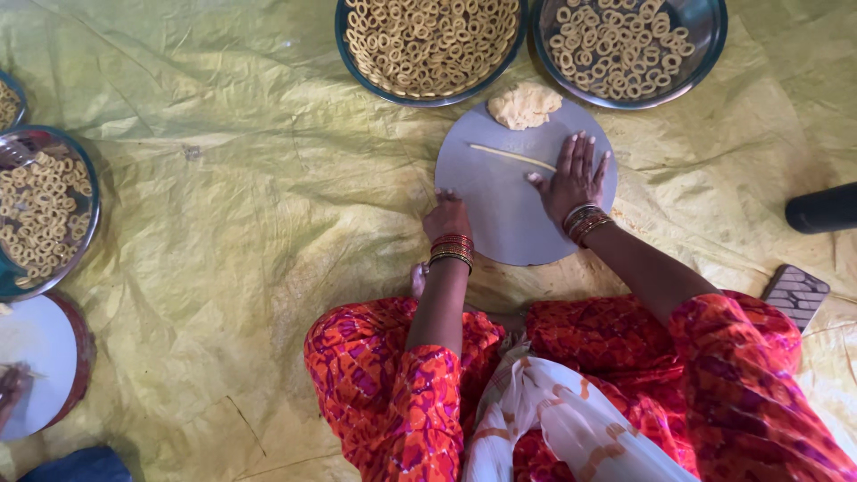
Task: The person sits on a yellow tarp and shapes dough into small ring-shaped snacks by hand. They roll small pieces of dough into thin ropes, then join the ends to form rings, placing the finished pieces into metal bowls.
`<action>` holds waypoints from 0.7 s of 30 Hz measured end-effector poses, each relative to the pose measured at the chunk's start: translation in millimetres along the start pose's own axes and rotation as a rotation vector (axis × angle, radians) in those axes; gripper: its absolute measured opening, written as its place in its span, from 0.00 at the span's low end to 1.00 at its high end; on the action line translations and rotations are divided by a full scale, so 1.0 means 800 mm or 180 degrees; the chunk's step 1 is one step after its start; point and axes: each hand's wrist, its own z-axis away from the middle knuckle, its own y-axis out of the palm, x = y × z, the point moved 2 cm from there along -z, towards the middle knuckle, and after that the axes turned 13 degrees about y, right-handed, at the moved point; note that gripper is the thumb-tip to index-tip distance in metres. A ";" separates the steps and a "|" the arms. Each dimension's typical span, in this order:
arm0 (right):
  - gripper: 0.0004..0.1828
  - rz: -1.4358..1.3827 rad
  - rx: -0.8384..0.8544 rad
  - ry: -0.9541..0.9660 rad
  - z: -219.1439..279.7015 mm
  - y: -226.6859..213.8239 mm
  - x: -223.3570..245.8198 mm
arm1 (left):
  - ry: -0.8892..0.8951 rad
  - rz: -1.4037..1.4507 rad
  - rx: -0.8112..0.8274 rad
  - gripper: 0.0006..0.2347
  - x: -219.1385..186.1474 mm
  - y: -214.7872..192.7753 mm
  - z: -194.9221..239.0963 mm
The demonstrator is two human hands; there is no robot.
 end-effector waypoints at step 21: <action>0.55 0.0683 0.0624 -0.0577 0.087 0.005 -0.012 | -0.0121 0.0366 0.0565 0.20 -0.001 -0.032 0.003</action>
